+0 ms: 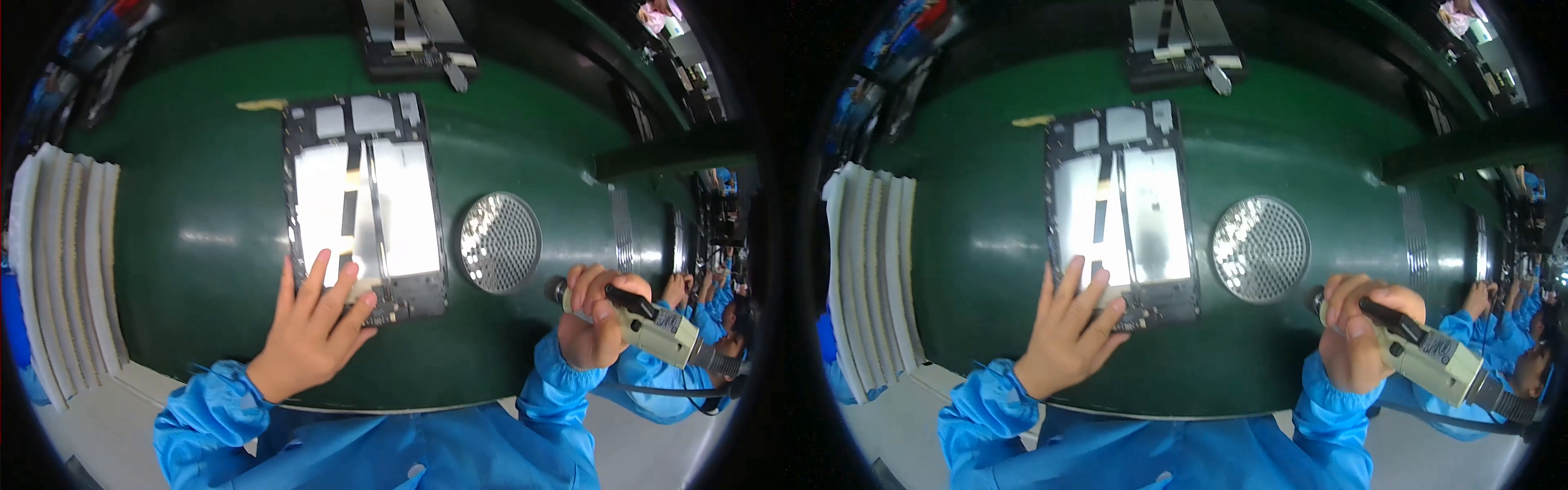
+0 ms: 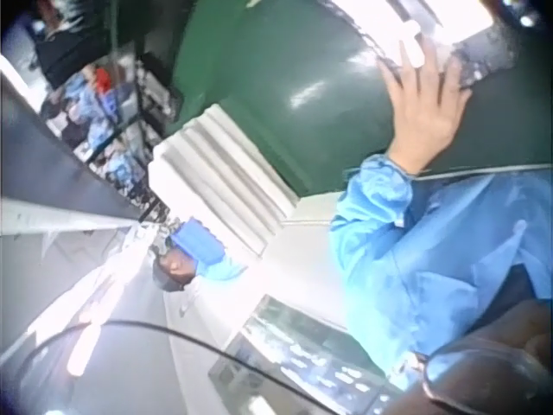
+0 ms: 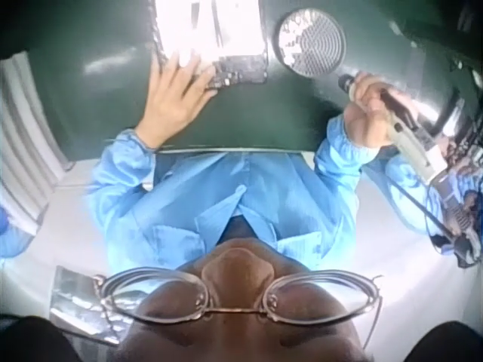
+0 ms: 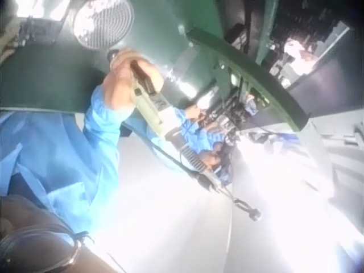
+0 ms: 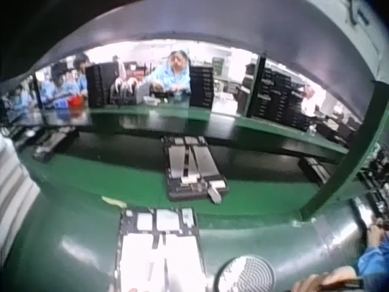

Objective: The person assembles electronic tablet frames on a production line by inserting ribbon cables, batteries, and screen components into the frames, then securing them with screws using an electric screwdriver.

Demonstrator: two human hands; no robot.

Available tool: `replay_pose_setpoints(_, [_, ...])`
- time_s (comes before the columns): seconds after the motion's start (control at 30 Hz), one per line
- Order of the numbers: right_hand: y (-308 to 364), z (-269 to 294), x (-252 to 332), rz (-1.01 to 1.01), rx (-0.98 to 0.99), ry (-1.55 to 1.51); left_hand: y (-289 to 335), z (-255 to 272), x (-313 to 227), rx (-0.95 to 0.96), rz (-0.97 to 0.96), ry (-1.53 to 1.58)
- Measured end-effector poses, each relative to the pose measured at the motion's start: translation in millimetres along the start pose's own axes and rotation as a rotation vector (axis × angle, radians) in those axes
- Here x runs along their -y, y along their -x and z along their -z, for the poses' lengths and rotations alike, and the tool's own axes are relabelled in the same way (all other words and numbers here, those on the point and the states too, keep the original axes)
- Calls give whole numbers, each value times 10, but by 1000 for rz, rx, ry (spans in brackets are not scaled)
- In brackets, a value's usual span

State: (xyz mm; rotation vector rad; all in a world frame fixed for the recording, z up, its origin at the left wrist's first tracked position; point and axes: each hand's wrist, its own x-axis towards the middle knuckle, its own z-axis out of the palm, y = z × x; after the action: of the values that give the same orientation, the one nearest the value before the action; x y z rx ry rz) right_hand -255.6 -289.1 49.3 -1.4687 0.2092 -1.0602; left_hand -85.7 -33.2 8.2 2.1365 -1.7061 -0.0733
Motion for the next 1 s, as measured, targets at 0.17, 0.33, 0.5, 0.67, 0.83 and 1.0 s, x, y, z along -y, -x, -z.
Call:
replay_pose_setpoints(0.17, [76,161,-106,72,-10,-13,203,-52,8,-77,89,-108])
replay_pose_setpoints(0.33, [88,158,-88,59,-18,-14,83,284,710,-151,210,-174])
replay_pose_setpoints(0.5, [85,121,-119,61,-56,-36,-652,433,1970,-363,96,-209])
replay_pose_setpoints(0.67, [63,109,-159,67,-45,-43,-1469,432,2399,-288,110,-64])
replay_pose_setpoints(0.83, [36,121,-154,67,-73,-29,-1932,417,1946,-217,73,-218])
replay_pose_setpoints(1.0, [36,163,-198,58,-88,-42,-2439,138,1691,-61,-115,-418])
